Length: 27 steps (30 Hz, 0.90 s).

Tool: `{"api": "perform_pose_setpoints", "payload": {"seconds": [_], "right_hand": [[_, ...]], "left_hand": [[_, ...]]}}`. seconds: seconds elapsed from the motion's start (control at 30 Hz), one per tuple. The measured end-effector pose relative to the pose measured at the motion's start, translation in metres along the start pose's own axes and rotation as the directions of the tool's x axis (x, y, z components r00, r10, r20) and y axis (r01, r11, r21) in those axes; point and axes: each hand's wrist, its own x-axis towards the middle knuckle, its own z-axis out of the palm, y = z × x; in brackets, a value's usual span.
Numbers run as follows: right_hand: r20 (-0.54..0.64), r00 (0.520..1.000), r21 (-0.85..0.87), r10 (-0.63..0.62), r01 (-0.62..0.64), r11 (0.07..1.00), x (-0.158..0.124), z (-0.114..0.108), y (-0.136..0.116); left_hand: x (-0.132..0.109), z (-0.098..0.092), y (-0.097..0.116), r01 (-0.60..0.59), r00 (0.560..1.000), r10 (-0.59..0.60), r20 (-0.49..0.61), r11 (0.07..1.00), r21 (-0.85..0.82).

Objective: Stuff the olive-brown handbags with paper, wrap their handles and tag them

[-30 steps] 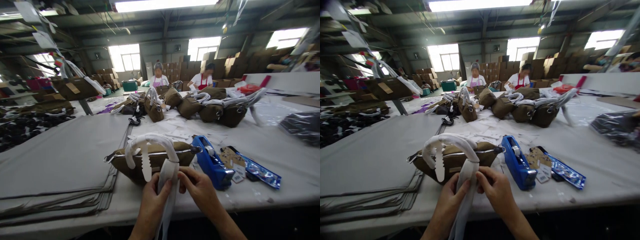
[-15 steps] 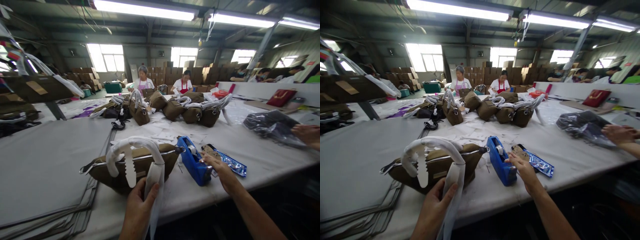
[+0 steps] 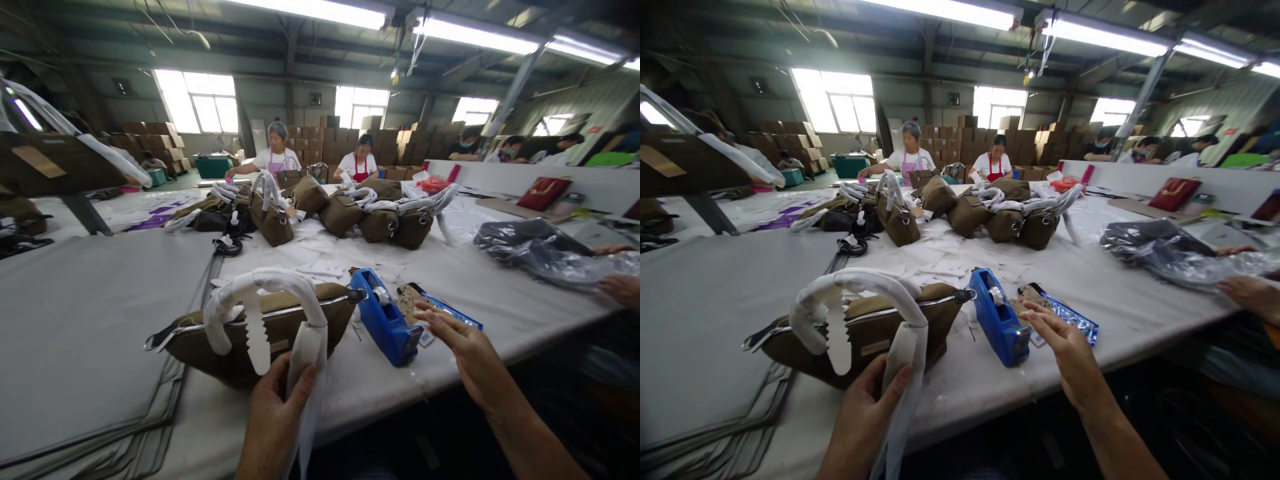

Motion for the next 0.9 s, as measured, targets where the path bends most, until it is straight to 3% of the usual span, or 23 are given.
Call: {"api": "perform_pose_setpoints", "payload": {"seconds": [0.2, 0.33, 0.43, 0.6, 0.73, 0.8, 0.9], "right_hand": [[-0.006, 0.967, -0.002, 0.253, -0.253, 0.967, -0.023, -0.008, 0.011], [-0.031, 0.948, 0.063, 0.316, -0.314, 0.947, -0.026, -0.009, 0.027], [-0.025, 0.959, 0.063, 0.284, -0.282, 0.957, -0.024, -0.005, 0.038], [-0.133, 0.973, 0.088, 0.187, -0.177, 0.98, -0.02, 0.005, 0.062], [-0.14, 0.962, 0.087, 0.235, -0.225, 0.97, -0.028, 0.007, 0.072], [-0.086, 0.973, 0.047, 0.212, -0.209, 0.977, -0.038, 0.009, 0.064], [0.144, 0.986, -0.061, 0.08, -0.072, 0.996, -0.057, 0.022, 0.038]], "left_hand": [[0.002, -0.002, -0.003, 0.027, 1.0, -0.027, 0.006, 1.0, -0.001], [0.002, -0.002, -0.003, 0.05, 0.999, -0.05, 0.017, 0.999, -0.012], [0.003, -0.002, -0.004, 0.061, 0.998, -0.061, 0.02, 0.998, -0.008], [0.005, -0.004, -0.007, 0.045, 0.999, -0.045, 0.028, 0.999, 0.009], [0.005, -0.004, -0.009, 0.045, 0.999, -0.045, 0.01, 0.999, 0.017], [0.005, -0.005, -0.009, 0.034, 0.999, -0.035, 0.017, 0.999, 0.032], [0.006, -0.006, -0.009, -0.006, 0.998, 0.001, 0.069, 0.998, 0.067]]}}
